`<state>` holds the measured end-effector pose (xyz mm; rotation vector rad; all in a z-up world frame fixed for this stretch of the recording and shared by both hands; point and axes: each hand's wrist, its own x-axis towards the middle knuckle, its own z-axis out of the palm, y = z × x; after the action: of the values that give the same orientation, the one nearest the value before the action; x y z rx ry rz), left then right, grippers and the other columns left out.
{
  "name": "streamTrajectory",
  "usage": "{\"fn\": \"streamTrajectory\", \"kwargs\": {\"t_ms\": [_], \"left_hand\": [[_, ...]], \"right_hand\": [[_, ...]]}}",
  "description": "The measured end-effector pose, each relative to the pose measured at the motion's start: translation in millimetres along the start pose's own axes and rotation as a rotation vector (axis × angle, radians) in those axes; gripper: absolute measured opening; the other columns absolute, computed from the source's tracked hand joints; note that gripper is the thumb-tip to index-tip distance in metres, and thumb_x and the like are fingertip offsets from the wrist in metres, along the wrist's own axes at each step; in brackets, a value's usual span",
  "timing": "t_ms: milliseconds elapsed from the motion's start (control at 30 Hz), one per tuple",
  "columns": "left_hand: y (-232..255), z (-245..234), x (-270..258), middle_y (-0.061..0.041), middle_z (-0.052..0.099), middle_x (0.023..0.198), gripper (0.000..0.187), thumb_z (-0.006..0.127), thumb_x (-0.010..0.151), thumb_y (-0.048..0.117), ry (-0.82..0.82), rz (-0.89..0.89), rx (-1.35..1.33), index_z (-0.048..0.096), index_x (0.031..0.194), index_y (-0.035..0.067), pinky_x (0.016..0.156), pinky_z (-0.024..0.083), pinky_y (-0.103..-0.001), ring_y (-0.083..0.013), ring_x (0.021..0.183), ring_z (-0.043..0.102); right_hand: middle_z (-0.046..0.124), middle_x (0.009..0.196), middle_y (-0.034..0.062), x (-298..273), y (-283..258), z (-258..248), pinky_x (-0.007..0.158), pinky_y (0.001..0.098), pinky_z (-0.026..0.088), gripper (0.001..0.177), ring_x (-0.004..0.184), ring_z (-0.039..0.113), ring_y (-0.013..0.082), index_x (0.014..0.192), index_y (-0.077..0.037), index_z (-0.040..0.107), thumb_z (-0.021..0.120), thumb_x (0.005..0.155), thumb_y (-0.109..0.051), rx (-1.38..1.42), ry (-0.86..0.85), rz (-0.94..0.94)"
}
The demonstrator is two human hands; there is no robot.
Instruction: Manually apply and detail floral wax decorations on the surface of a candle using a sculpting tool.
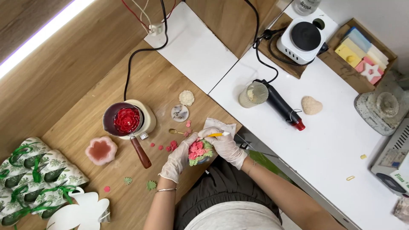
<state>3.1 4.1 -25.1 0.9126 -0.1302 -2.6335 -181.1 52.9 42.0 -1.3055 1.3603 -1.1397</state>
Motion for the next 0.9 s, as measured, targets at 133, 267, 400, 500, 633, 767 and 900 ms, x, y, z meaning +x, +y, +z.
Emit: {"fn": "streamTrajectory", "kwargs": {"t_ms": [133, 267, 400, 500, 633, 767, 900], "left_hand": [[5, 3, 2, -0.013, 0.075, 0.113, 0.047, 0.063, 0.099, 0.042, 0.116, -0.011, 0.017, 0.063, 0.126, 0.003, 0.086, 0.062, -0.041, -0.0247, 0.096, 0.073], [18, 34, -10, -0.016, 0.074, 0.110, 0.061, 0.055, 0.093, 0.061, 0.266, -0.042, 0.052, 0.056, 0.129, 0.011, 0.082, 0.061, -0.051, -0.0301, 0.093, 0.072], [6, -6, -3, -0.018, 0.074, 0.106, 0.071, 0.052, 0.092, 0.066, 0.288, -0.048, 0.042, 0.060, 0.129, 0.005, 0.081, 0.061, -0.052, -0.0320, 0.089, 0.073], [-4, -1, -23, -0.018, 0.075, 0.106, 0.068, 0.055, 0.097, 0.060, 0.099, 0.023, -0.053, 0.063, 0.122, -0.003, 0.086, 0.063, -0.047, -0.0303, 0.091, 0.075], [-23, -22, -61, -0.016, 0.075, 0.111, 0.059, 0.057, 0.103, 0.053, 0.091, 0.238, -0.090, 0.064, 0.123, -0.003, 0.091, 0.061, -0.044, -0.0279, 0.097, 0.074], [-45, -25, -105, -0.012, 0.073, 0.118, 0.053, 0.055, 0.105, 0.050, 0.154, 0.382, -0.227, 0.063, 0.127, 0.002, 0.093, 0.060, -0.043, -0.0248, 0.105, 0.072], [-62, -36, -124, -0.013, 0.072, 0.120, 0.059, 0.050, 0.105, 0.053, 0.228, 0.554, -0.396, 0.063, 0.130, 0.002, 0.091, 0.060, -0.043, -0.0249, 0.107, 0.072]], "right_hand": [[0.076, 0.108, 0.0052, 7, 19, 11, 0.096, 0.0285, 0.054, 0.009, 0.105, 0.071, 0.0176, 0.102, -0.003, 0.071, 0.067, 0.093, 0.000, -0.010, 0.030, 0.097], [0.076, 0.108, 0.0068, 18, 34, 11, 0.100, 0.0295, 0.052, 0.013, 0.108, 0.069, 0.0174, 0.105, -0.003, 0.071, 0.069, 0.093, -0.003, -0.198, 0.138, 0.008], [0.075, 0.111, 0.0039, 29, 38, 11, 0.094, 0.0272, 0.053, 0.019, 0.104, 0.069, 0.0113, 0.115, -0.006, 0.068, 0.063, 0.097, -0.010, -0.159, 0.178, 0.158], [0.072, 0.101, 0.0028, 26, -53, 6, 0.081, 0.0257, 0.054, 0.018, 0.091, 0.065, 0.0086, 0.113, -0.008, 0.070, 0.068, 0.095, -0.012, -0.156, 0.255, 0.341], [0.069, 0.108, 0.0061, 22, -30, 4, 0.088, 0.0285, 0.058, 0.019, 0.099, 0.068, 0.0137, 0.111, -0.004, 0.062, 0.069, 0.094, 0.001, 0.301, 0.177, 0.207], [0.069, 0.109, 0.0080, 14, -50, 15, 0.077, 0.0288, 0.062, 0.018, 0.092, 0.073, 0.0184, 0.115, 0.002, 0.061, 0.065, 0.098, 0.002, 0.334, 0.038, 0.353], [0.072, 0.101, 0.0118, 9, -48, 46, 0.075, 0.0306, 0.064, 0.020, 0.085, 0.075, 0.0209, 0.113, 0.002, 0.063, 0.066, 0.093, 0.001, 0.214, -0.251, 0.449]]}}
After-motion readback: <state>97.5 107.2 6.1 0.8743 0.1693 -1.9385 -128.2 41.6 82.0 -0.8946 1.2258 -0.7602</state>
